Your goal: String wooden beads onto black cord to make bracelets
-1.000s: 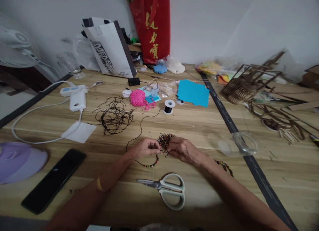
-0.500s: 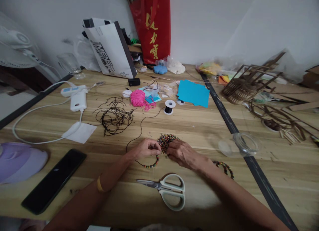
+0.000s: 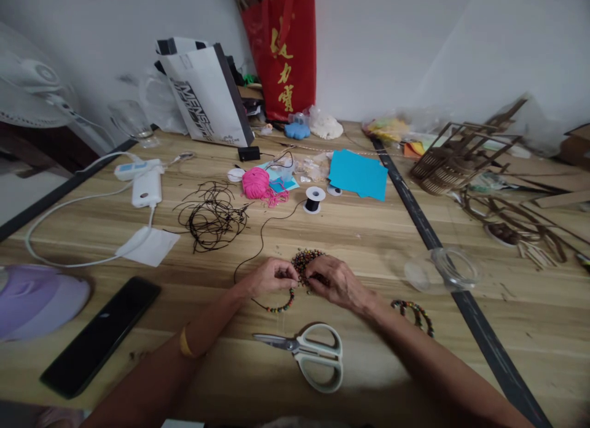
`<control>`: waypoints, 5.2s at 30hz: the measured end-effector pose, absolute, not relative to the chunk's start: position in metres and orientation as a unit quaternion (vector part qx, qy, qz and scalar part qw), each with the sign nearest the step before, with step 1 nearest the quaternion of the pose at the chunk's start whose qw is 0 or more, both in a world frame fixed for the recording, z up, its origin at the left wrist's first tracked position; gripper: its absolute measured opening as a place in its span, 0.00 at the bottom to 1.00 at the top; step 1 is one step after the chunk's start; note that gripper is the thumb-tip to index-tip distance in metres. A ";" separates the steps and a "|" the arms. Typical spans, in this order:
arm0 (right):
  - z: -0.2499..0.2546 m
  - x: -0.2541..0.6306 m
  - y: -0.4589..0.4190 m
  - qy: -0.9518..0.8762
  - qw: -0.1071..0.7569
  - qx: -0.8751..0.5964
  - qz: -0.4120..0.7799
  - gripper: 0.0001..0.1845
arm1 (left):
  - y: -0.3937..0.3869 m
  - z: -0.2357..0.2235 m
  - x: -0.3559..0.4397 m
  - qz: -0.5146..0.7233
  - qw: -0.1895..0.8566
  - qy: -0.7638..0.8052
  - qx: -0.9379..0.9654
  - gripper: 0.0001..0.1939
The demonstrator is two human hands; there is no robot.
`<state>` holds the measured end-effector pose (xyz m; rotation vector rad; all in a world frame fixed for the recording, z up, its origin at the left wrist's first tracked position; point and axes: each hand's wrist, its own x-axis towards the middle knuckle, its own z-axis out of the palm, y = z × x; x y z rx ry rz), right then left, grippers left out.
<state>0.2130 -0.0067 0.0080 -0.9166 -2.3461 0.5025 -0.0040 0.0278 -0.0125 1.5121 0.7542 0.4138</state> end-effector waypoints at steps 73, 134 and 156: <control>-0.005 0.201 -0.011 -0.838 0.355 -0.310 0.275 0.02 | 0.028 -0.012 -0.003 0.181 0.639 0.331 0.670 0.12; 0.034 0.232 -0.004 -0.892 0.184 -0.350 0.219 0.08 | 0.030 -0.016 -0.005 0.188 0.607 0.349 0.689 0.12; 0.025 0.220 -0.013 -0.932 0.025 -0.355 0.068 0.07 | 0.028 -0.011 -0.001 0.198 0.650 0.361 0.638 0.14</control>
